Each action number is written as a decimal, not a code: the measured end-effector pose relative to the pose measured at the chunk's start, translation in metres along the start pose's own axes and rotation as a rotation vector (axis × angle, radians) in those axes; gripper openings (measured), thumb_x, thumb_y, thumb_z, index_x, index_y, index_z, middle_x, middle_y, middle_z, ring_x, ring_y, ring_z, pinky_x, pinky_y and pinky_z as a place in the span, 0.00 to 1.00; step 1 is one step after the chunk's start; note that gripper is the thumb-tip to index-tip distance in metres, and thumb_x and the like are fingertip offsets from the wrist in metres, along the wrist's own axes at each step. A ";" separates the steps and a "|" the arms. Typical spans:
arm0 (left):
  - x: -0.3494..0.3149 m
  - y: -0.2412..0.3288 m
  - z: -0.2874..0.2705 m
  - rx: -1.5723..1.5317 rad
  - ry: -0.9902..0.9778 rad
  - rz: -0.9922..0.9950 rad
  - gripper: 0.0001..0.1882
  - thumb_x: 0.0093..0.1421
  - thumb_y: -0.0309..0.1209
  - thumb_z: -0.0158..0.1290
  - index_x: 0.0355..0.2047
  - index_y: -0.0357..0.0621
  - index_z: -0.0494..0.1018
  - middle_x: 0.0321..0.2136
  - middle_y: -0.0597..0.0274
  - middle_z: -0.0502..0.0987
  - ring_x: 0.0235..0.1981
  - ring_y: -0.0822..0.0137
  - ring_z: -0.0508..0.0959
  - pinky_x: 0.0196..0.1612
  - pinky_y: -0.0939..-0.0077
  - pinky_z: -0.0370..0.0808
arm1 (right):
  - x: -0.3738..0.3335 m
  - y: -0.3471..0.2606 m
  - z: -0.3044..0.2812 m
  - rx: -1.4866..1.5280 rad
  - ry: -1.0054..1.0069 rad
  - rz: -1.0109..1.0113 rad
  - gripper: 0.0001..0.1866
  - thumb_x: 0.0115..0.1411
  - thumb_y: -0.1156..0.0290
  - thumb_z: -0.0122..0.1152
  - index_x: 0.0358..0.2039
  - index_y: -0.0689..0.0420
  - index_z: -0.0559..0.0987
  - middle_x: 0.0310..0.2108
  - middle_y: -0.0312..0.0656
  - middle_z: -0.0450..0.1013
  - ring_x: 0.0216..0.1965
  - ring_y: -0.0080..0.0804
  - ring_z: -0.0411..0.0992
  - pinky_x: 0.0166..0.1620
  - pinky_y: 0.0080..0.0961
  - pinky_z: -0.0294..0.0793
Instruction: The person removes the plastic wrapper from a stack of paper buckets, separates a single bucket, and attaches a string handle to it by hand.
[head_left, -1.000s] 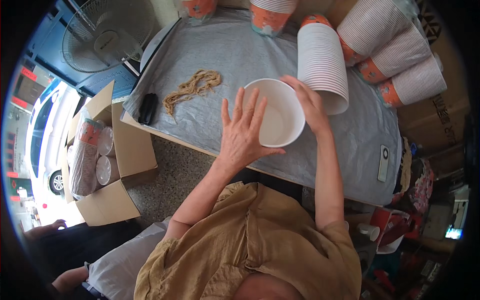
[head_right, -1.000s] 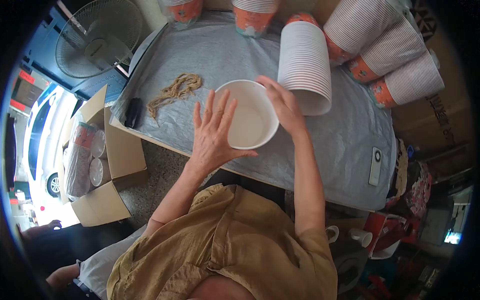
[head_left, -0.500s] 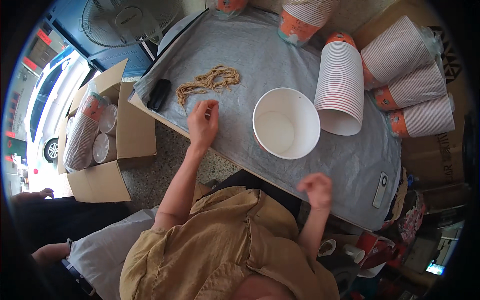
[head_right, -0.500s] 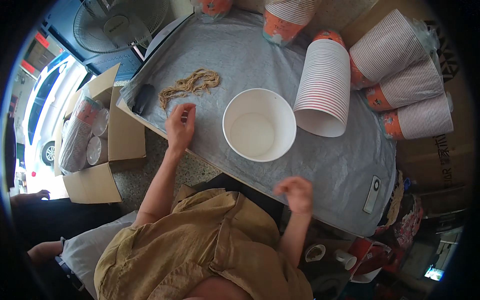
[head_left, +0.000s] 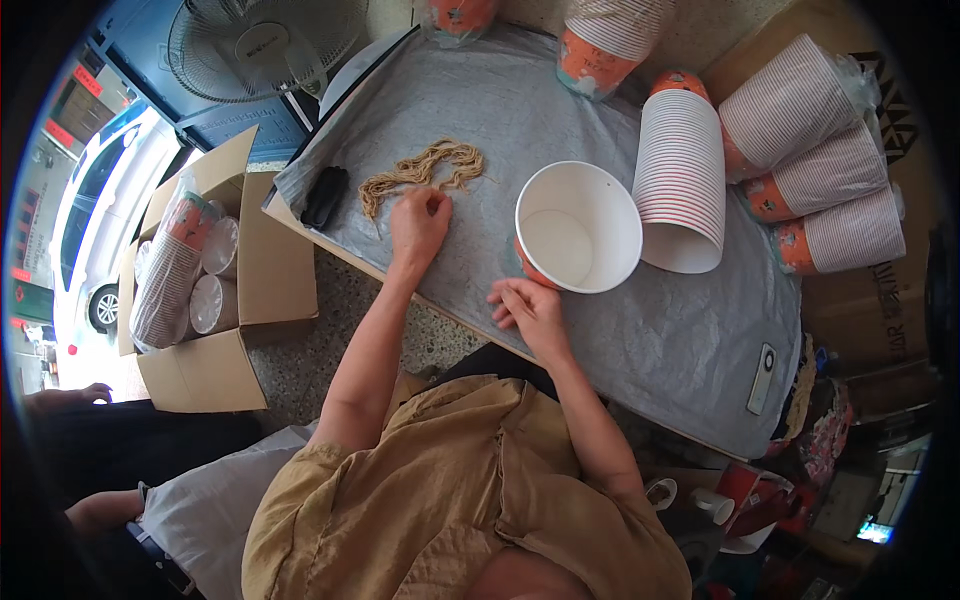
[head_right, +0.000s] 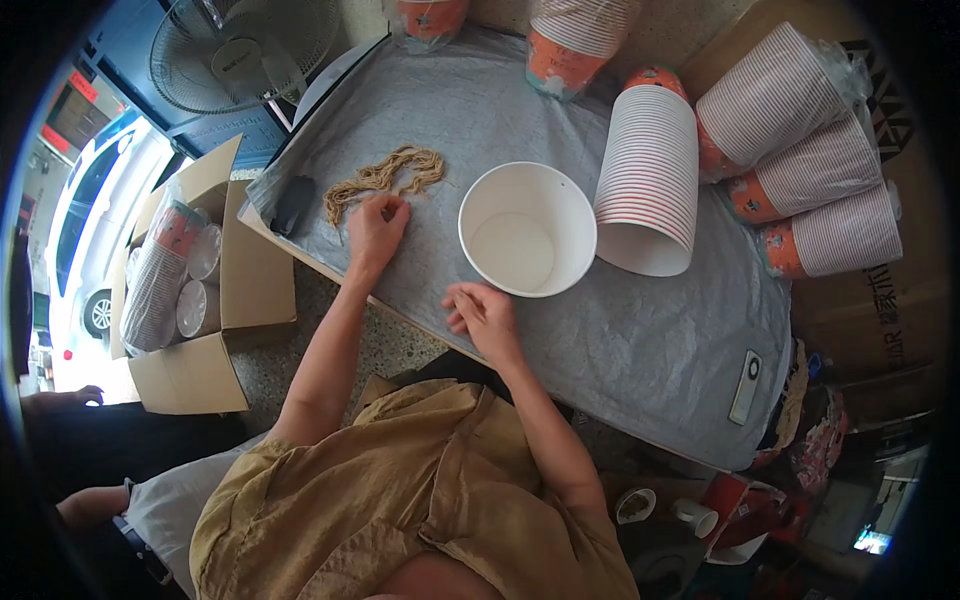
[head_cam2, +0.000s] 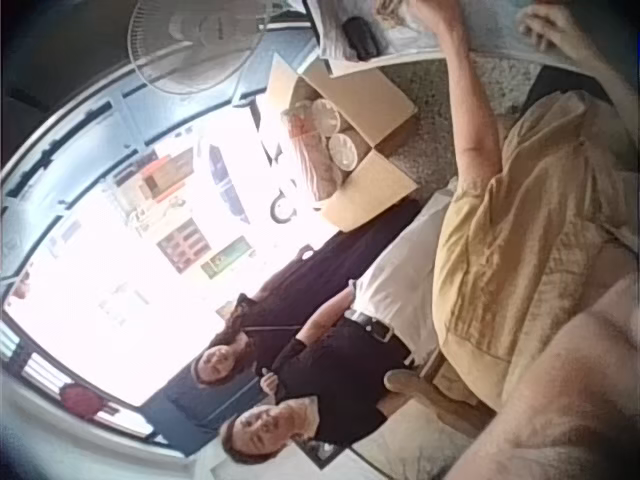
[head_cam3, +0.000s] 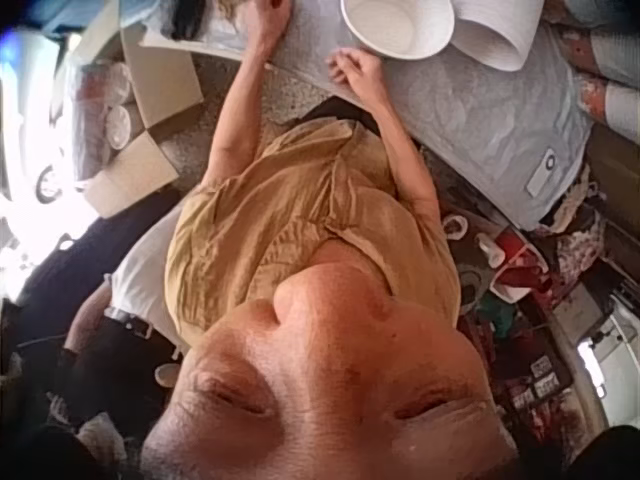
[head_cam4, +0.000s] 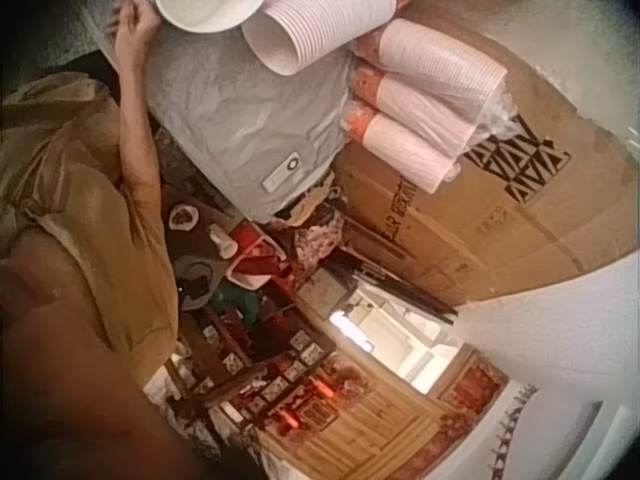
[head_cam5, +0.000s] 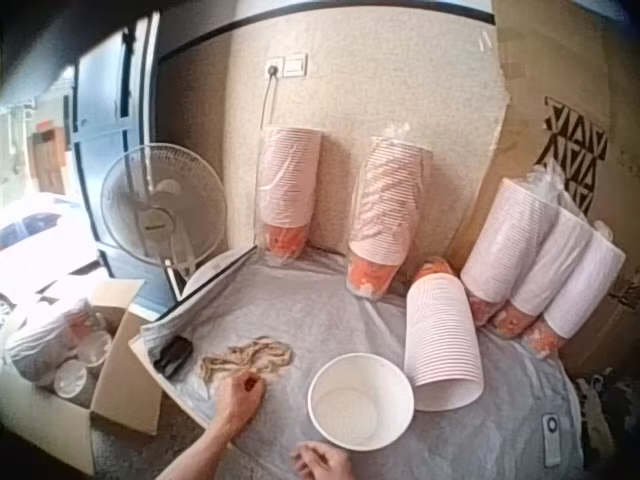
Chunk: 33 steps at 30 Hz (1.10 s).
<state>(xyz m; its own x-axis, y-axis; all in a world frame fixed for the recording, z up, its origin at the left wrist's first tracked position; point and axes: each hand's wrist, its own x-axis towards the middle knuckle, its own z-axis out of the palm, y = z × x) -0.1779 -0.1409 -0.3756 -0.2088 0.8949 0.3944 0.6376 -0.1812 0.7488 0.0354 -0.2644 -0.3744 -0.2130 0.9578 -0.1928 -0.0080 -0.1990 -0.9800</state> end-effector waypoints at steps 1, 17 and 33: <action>-0.007 0.007 -0.007 -0.035 -0.031 -0.026 0.07 0.56 0.30 0.63 0.28 0.37 0.82 0.26 0.54 0.82 0.26 0.60 0.82 0.33 0.66 0.78 | 0.013 0.001 0.009 0.040 0.032 -0.002 0.15 0.72 0.68 0.54 0.50 0.66 0.79 0.36 0.40 0.79 0.28 0.20 0.75 0.30 0.18 0.77; -0.021 0.026 -0.036 -0.001 -0.191 0.227 0.16 0.61 0.34 0.61 0.50 0.48 0.81 0.52 0.53 0.80 0.52 0.55 0.81 0.56 0.58 0.74 | 0.085 -0.008 0.066 0.204 0.212 0.097 0.15 0.70 0.68 0.57 0.25 0.59 0.76 0.16 0.32 0.66 0.11 0.18 0.60 0.12 0.19 0.53; 0.045 -0.017 0.038 0.558 -0.277 0.376 0.29 0.71 0.57 0.40 0.69 0.68 0.63 0.73 0.62 0.56 0.75 0.50 0.51 0.72 0.34 0.37 | 0.019 -0.011 0.030 0.110 0.070 0.048 0.13 0.72 0.69 0.51 0.33 0.65 0.78 0.14 0.31 0.64 0.11 0.15 0.58 0.12 0.17 0.53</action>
<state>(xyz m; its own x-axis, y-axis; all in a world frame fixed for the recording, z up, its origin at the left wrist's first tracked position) -0.1699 -0.0825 -0.3906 0.2472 0.8969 0.3666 0.9279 -0.3281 0.1771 0.0020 -0.2500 -0.3659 -0.1467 0.9581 -0.2460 -0.1072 -0.2626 -0.9589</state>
